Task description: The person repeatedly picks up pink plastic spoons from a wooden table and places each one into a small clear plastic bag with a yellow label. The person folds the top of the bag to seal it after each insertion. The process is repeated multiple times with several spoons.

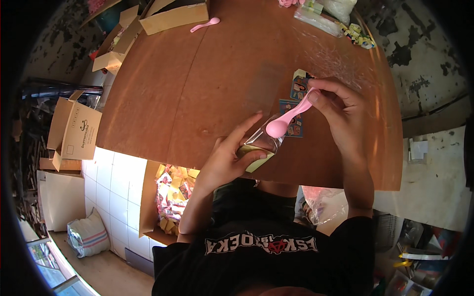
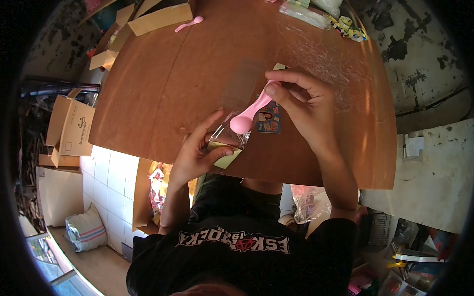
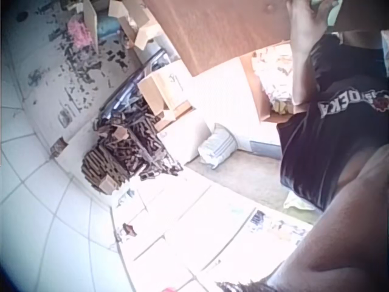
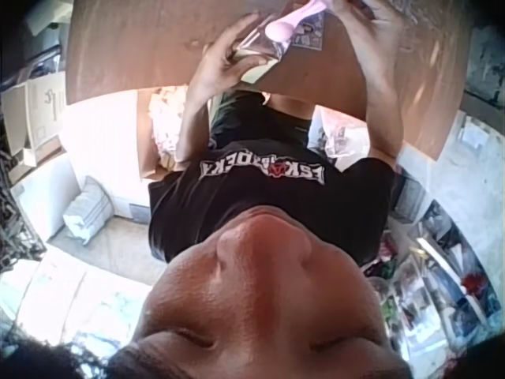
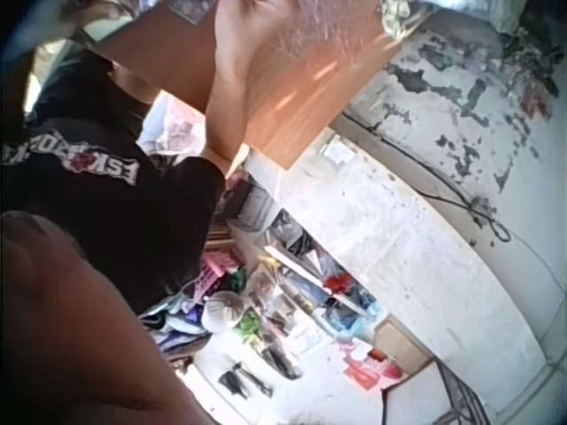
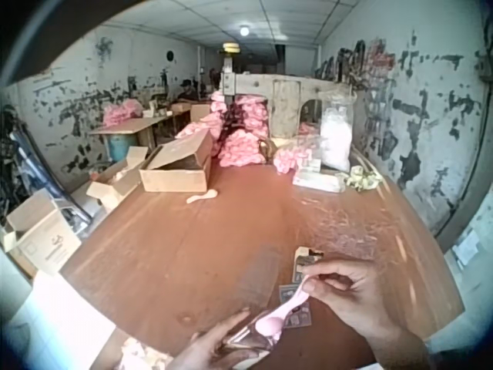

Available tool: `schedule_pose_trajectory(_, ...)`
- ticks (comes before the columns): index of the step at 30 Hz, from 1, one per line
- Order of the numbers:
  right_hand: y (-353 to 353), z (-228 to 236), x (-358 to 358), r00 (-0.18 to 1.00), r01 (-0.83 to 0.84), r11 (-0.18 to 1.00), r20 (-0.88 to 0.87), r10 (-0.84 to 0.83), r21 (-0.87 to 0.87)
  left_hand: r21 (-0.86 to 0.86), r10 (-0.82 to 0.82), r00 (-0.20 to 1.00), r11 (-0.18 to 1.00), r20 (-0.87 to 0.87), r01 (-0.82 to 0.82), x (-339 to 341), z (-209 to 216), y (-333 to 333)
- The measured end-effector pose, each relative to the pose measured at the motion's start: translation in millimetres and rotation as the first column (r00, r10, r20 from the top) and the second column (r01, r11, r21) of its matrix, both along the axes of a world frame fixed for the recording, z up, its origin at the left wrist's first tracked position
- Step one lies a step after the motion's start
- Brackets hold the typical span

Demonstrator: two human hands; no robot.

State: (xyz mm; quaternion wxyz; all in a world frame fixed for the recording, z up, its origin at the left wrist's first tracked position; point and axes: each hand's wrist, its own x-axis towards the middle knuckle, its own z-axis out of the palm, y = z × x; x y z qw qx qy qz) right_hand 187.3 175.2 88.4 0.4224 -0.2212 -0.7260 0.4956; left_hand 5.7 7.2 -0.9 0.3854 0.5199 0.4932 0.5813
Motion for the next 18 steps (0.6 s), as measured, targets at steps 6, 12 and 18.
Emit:
schedule_pose_trajectory(6, -11.7, -4.9, -12.0, 1.0, -0.012, 0.993, 0.018, 0.014, -0.114, 0.025, 0.034, 0.997, 0.999, -0.062, -0.033, -3.6, 2.0, -4.2)
schedule_pose_trajectory(12, -18.8, -5.0, -17.5, 0.995, -0.077, 0.987, 0.048, 0.085, -0.142, -0.126, -0.004, 0.998, 0.992, -0.057, -0.003, -10.3, 4.9, -7.9)
schedule_pose_trajectory(18, -32.0, -2.5, -21.3, 0.993, -0.105, 0.987, 0.038, 0.11, -0.124, 0.002, 0.08, 0.989, 0.997, -0.123, -0.08, -7.0, 4.9, -8.7)
